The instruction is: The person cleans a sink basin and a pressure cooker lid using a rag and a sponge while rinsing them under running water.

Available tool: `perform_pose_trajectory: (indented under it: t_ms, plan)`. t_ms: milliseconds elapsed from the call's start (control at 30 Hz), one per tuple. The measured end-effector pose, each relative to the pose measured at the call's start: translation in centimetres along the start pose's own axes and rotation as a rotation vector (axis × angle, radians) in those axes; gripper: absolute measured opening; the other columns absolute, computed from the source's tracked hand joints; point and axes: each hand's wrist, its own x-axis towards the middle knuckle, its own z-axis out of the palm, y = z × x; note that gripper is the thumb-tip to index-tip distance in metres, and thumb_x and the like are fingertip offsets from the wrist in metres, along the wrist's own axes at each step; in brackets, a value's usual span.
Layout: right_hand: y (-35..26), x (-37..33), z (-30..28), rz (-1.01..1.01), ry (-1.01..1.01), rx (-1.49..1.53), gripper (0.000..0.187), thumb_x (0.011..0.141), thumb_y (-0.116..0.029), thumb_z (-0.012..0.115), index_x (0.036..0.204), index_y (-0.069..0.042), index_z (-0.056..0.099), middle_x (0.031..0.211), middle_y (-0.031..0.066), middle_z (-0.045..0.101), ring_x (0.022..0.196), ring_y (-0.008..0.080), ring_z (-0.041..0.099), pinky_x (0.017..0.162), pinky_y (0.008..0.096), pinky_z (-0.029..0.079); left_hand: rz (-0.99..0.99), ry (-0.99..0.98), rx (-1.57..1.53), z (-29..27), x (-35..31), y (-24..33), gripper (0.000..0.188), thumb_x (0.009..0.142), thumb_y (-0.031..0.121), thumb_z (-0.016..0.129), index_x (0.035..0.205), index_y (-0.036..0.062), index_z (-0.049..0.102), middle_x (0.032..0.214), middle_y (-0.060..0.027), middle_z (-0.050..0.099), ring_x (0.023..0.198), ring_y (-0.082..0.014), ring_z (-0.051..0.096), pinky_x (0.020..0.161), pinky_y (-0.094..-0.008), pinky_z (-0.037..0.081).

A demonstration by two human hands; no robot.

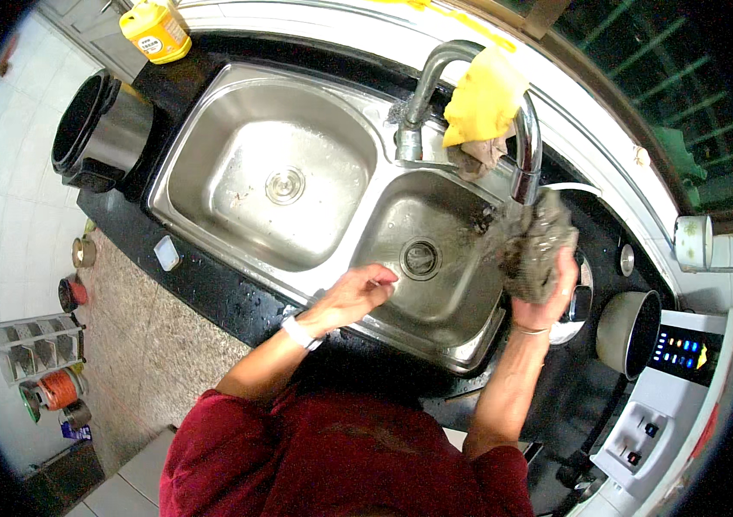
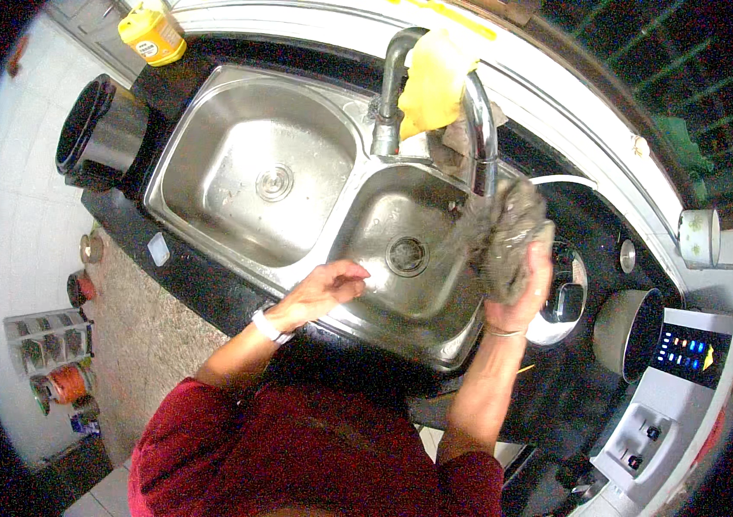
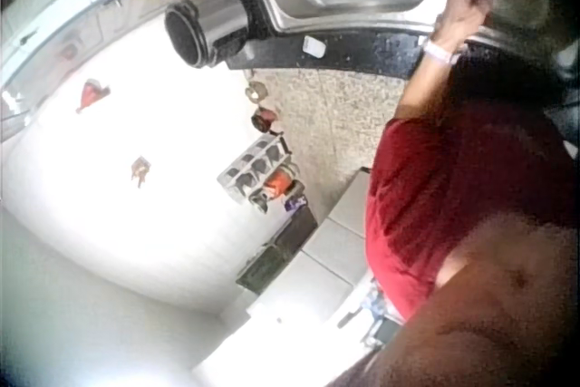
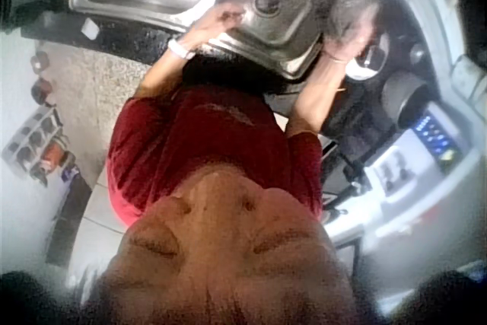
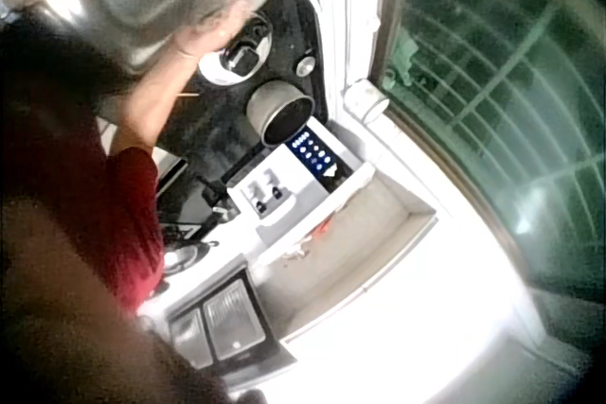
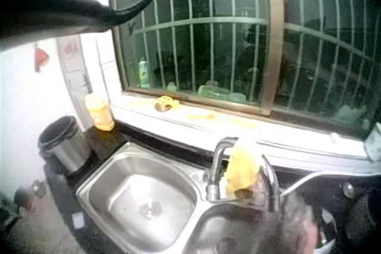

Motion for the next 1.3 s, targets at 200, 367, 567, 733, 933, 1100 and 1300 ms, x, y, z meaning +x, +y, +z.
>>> perform_pose_trajectory:
  t_ms: [200, 367, 567, 733, 933, 1100, 1300]
  plan:
    - [-4.0, 0.3, 6.2, -0.132, -0.101, -0.318, 0.05, 0.095, -0.028, 0.055, 0.135, 0.001, 0.047, 0.124, 0.0122, 0.061, 0.111, 0.0215, 0.06, 0.099, 0.0357, 0.046, 0.124, 0.152, -0.038, -3.6, -6.4, -0.1, 0.022, 0.096, 0.005, 0.059, 0.117, 0.004, 0.064, 0.106, -0.003, 0.066, 0.099, -0.012, 0.06, 0.09, -0.0279, 0.049]
    - [-3.0, 0.3, 9.1, -0.142, -0.152, -0.446, 0.042, 0.089, -0.016, 0.062, 0.125, 0.002, 0.053, 0.107, 0.0076, 0.063, 0.095, 0.0162, 0.06, 0.088, 0.0302, 0.048, 0.182, 0.336, -0.085, -8.3, -8.9, -1.4, 0.019, 0.097, 0.009, 0.062, 0.115, 0.0033, 0.064, 0.093, -0.0005, 0.067, 0.088, -0.0099, 0.061, 0.081, -0.0254, 0.049]
    - [1.3, -2.5, 14.1, -0.081, -0.108, -0.453, 0.044, 0.087, -0.015, 0.067, 0.126, -0.001, 0.052, 0.104, 0.005, 0.063, 0.092, 0.0146, 0.06, 0.087, 0.0297, 0.048, 0.151, 0.501, 0.105, -15.5, -11.8, -1.3, 0.019, 0.093, 0.006, 0.063, 0.111, 0.0001, 0.065, 0.095, -0.0045, 0.066, 0.083, -0.0109, 0.061, 0.073, -0.025, 0.049]
    - [8.2, -3.0, 23.4, -0.088, -0.105, -0.563, 0.043, 0.087, -0.015, 0.071, 0.123, 0.0, 0.054, 0.101, 0.0028, 0.062, 0.091, 0.0113, 0.058, 0.084, 0.028, 0.046, 0.232, 0.692, 0.369, -23.9, -14.7, -1.8, 0.019, 0.091, 0.007, 0.063, 0.11, 0.0001, 0.065, 0.095, -0.008, 0.064, 0.088, -0.0163, 0.061, 0.081, -0.0293, 0.049]
    - [14.4, 2.1, 29.3, -0.193, -0.108, -0.45, 0.015, 0.089, -0.011, 0.067, 0.102, -0.004, 0.063, 0.096, 0.0027, 0.065, 0.086, 0.0113, 0.058, 0.081, 0.0275, 0.047, 0.294, 0.864, 0.53, -32.6, -18.9, -4.3, 0.022, 0.085, 0.001, 0.065, 0.107, 0.0007, 0.065, 0.106, -0.0155, 0.062, 0.101, -0.0303, 0.062, 0.09, -0.0351, 0.048]
    - [15.6, 0.5, 24.9, -0.123, -0.134, -0.661, 0.02, 0.088, -0.011, 0.067, 0.106, -0.003, 0.062, 0.095, 0.0005, 0.061, 0.085, 0.0093, 0.056, 0.079, 0.0262, 0.047, 0.311, 0.788, 0.557, -36.0, -20.8, -6.7, 0.034, 0.079, 0.005, 0.072, 0.112, 0.0017, 0.063, 0.111, -0.0162, 0.06, 0.106, -0.0336, 0.057, 0.094, -0.0392, 0.045]
    - [14.7, -8.7, 20.1, -0.002, -0.01, -1.012, 0.02, 0.084, -0.01, 0.065, 0.103, -0.004, 0.06, 0.086, -0.006, 0.055, 0.076, 0.0054, 0.048, 0.071, 0.0212, 0.042, 0.303, 0.504, 0.902, -34.6, -20.3, -5.4, 0.072, 0.068, 0.017, 0.083, 0.133, 0.0064, 0.054, 0.133, -0.0145, 0.051, 0.122, -0.0329, 0.047, 0.101, -0.043, 0.035]
